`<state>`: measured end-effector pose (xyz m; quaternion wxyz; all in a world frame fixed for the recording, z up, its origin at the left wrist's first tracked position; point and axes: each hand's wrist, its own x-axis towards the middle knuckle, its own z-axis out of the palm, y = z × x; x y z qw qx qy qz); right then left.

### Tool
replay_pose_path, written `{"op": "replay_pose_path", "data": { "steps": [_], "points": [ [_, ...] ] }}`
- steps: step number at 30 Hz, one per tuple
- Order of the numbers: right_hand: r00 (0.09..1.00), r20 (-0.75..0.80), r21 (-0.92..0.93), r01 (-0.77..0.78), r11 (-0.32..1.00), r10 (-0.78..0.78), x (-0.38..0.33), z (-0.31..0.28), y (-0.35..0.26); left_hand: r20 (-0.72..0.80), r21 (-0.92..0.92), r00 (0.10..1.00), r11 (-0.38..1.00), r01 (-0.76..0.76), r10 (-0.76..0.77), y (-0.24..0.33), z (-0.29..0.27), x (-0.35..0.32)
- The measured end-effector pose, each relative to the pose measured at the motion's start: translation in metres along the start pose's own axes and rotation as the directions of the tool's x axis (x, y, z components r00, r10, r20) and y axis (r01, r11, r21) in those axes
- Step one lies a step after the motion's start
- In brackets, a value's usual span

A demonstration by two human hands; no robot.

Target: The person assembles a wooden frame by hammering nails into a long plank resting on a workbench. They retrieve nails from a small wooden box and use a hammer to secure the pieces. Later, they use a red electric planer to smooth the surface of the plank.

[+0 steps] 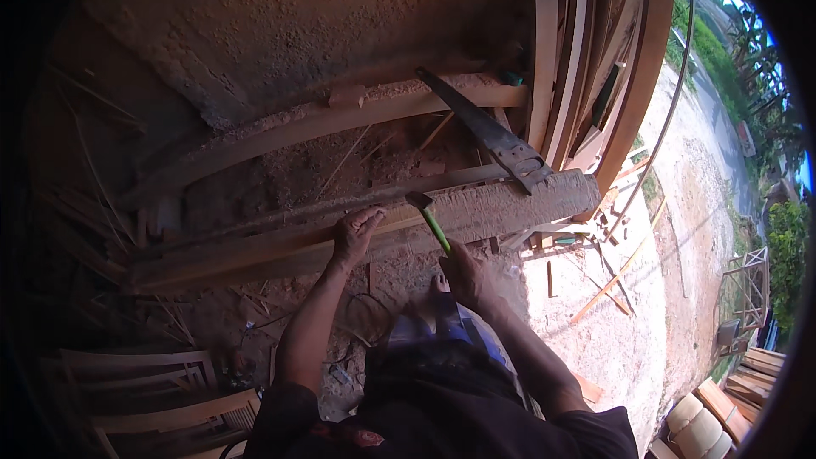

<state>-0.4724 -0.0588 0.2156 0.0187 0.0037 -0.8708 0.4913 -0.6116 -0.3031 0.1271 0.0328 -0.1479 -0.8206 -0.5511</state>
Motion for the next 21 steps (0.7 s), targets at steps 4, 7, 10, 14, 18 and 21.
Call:
{"op": "replay_pose_path", "data": {
  "steps": [4,7,10,14,18,21],
  "points": [
    [0.998,0.012,0.061,-0.065,0.996,0.065,-0.015,0.007,0.003,0.009,-0.007,1.000,1.000,0.012,-0.012,0.000,-0.001,0.002],
    [0.999,-0.018,0.048,-0.040,0.998,0.041,-0.022,0.013,0.008,0.014,0.010,1.000,1.000,0.005,-0.005,0.002,-0.002,0.001],
    [0.992,-0.092,0.022,0.088,0.996,-0.086,-0.021,0.020,0.016,0.019,0.024,1.000,1.000,-0.003,0.002,0.004,-0.002,0.003],
    [0.996,0.010,-0.043,0.084,0.996,-0.084,-0.016,0.018,0.005,0.054,0.098,0.998,0.995,0.008,-0.013,0.001,-0.004,0.001],
    [0.987,0.127,-0.142,0.116,0.983,-0.098,-0.009,0.022,0.003,0.060,0.119,0.997,0.992,-0.045,0.038,0.004,-0.005,0.003],
    [0.981,0.184,-0.168,0.095,0.981,-0.064,0.001,0.024,0.001,0.059,0.134,0.998,0.990,-0.043,0.036,0.009,-0.006,0.003]
  ]
}}
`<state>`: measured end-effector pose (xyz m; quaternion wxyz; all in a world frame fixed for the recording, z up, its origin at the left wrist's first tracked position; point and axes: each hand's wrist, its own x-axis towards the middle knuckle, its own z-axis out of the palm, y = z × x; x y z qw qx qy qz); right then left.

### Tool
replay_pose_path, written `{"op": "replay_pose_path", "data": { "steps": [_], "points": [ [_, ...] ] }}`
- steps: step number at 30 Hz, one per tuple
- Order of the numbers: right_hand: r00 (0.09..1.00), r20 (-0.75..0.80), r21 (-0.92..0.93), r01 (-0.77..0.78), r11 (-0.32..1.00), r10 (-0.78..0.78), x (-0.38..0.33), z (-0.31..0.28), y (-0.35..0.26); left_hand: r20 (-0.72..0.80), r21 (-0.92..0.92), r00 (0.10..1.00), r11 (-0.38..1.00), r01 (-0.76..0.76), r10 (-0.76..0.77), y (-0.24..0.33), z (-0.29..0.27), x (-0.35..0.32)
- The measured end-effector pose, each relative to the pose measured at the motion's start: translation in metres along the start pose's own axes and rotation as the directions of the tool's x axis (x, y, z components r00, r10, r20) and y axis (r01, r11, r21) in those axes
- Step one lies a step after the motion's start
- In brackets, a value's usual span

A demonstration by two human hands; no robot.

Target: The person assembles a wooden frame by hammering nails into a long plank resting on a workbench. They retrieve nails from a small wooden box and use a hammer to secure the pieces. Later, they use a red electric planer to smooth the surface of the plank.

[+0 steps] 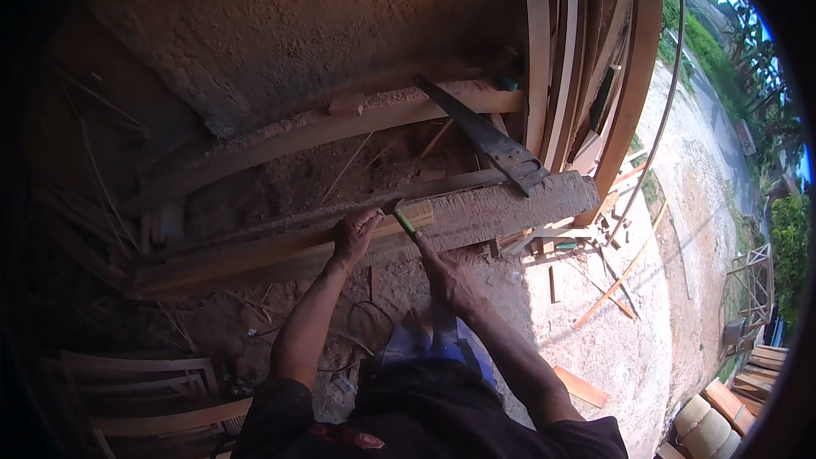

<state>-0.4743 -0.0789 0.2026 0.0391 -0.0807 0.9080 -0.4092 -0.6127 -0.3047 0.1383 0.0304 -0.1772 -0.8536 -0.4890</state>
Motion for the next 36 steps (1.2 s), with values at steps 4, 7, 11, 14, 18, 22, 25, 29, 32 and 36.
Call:
{"op": "replay_pose_path", "data": {
  "steps": [4,7,11,14,18,22,25,29,32,36],
  "points": [
    [0.999,-0.028,-0.036,0.037,0.999,-0.038,0.006,0.005,0.006,0.004,-0.026,0.999,0.999,0.036,-0.036,0.008,-0.001,-0.001],
    [0.999,-0.015,-0.032,0.039,0.999,-0.040,0.012,0.004,0.004,0.019,-0.035,0.999,0.998,0.052,-0.051,0.004,-0.002,-0.001],
    [0.998,-0.018,-0.029,0.063,0.998,-0.063,0.016,0.004,0.003,0.020,-0.006,0.999,0.999,0.034,-0.034,0.000,-0.003,-0.001],
    [0.998,-0.003,-0.056,0.055,0.997,-0.055,0.017,0.007,0.007,0.018,0.033,1.000,0.999,0.013,-0.013,0.002,-0.004,0.000],
    [0.998,0.012,-0.041,0.060,0.997,-0.060,0.018,0.007,0.006,-0.005,0.075,1.000,0.997,-0.006,0.006,0.005,-0.005,0.000],
    [0.998,0.041,-0.055,0.055,0.997,-0.052,0.021,0.002,-0.004,0.029,0.025,0.999,0.999,0.029,-0.029,-0.001,-0.005,-0.001],
    [0.998,0.040,-0.063,0.055,0.996,-0.053,0.022,0.001,0.001,0.043,0.060,0.999,0.998,-0.009,0.006,0.000,-0.003,0.002],
    [0.995,0.009,-0.086,0.095,0.992,-0.095,0.023,-0.004,-0.016,-0.034,0.045,0.998,0.998,-0.049,0.051,-0.009,0.002,-0.003],
    [0.995,0.028,-0.134,0.098,0.986,-0.095,0.019,-0.008,-0.023,-0.059,0.033,0.996,0.997,-0.067,0.069,-0.013,0.003,-0.005],
    [0.992,0.124,-0.172,0.045,0.984,-0.024,0.028,-0.007,-0.011,-0.075,0.099,0.986,0.985,-0.144,0.151,-0.011,0.005,-0.002]
  ]
}}
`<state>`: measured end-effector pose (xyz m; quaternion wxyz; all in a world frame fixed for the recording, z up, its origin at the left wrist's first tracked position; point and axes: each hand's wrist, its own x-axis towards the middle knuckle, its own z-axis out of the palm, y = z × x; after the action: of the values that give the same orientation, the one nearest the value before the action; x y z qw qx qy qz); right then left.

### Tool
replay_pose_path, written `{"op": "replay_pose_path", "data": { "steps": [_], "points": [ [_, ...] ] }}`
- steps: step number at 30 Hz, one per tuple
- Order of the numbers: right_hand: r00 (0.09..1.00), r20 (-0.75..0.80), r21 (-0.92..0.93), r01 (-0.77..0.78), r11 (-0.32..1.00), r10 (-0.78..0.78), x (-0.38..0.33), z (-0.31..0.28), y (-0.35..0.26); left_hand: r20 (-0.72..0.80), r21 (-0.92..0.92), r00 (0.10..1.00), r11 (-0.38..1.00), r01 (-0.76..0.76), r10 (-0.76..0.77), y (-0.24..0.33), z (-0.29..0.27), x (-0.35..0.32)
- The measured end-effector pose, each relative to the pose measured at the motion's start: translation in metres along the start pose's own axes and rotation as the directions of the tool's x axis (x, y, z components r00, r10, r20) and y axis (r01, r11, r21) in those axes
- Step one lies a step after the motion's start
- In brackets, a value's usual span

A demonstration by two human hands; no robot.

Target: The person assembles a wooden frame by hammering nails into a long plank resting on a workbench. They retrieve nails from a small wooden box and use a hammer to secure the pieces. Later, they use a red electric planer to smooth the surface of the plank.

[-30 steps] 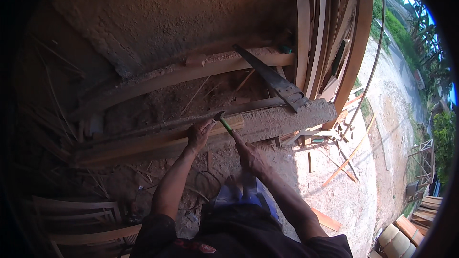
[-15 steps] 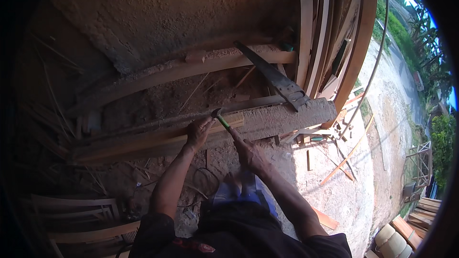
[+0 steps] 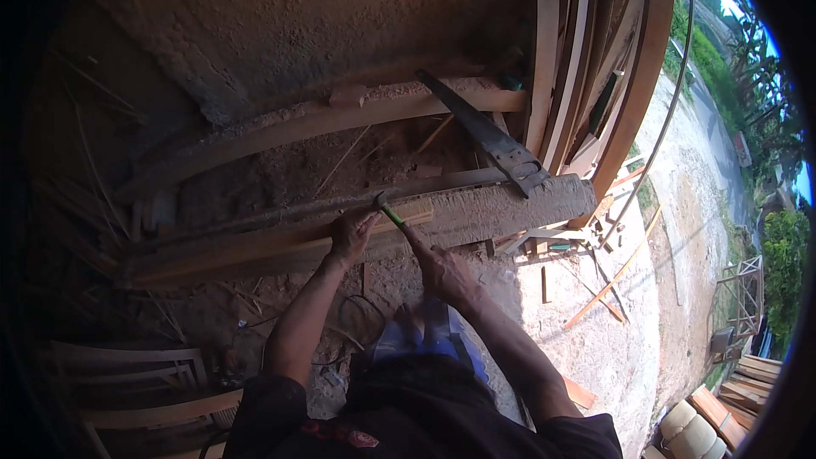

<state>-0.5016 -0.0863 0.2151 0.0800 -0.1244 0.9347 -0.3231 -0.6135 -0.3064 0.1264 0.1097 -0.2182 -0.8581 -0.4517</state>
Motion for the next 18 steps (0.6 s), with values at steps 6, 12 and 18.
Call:
{"op": "replay_pose_path", "data": {
  "steps": [6,12,18],
  "points": [
    [0.988,-0.129,0.011,0.092,0.996,-0.089,-0.013,-0.018,-0.029,0.010,-0.041,0.999,0.998,0.042,-0.041,0.005,-0.005,0.002],
    [0.999,0.028,-0.019,-0.025,1.000,0.025,-0.004,-0.004,-0.005,0.034,0.055,0.997,0.996,-0.075,0.073,-0.001,-0.001,-0.001],
    [0.987,-0.142,0.014,0.075,0.997,-0.072,-0.020,-0.016,-0.027,-0.034,0.000,0.999,1.000,-0.029,0.029,0.007,-0.005,0.001]
  ]
}}
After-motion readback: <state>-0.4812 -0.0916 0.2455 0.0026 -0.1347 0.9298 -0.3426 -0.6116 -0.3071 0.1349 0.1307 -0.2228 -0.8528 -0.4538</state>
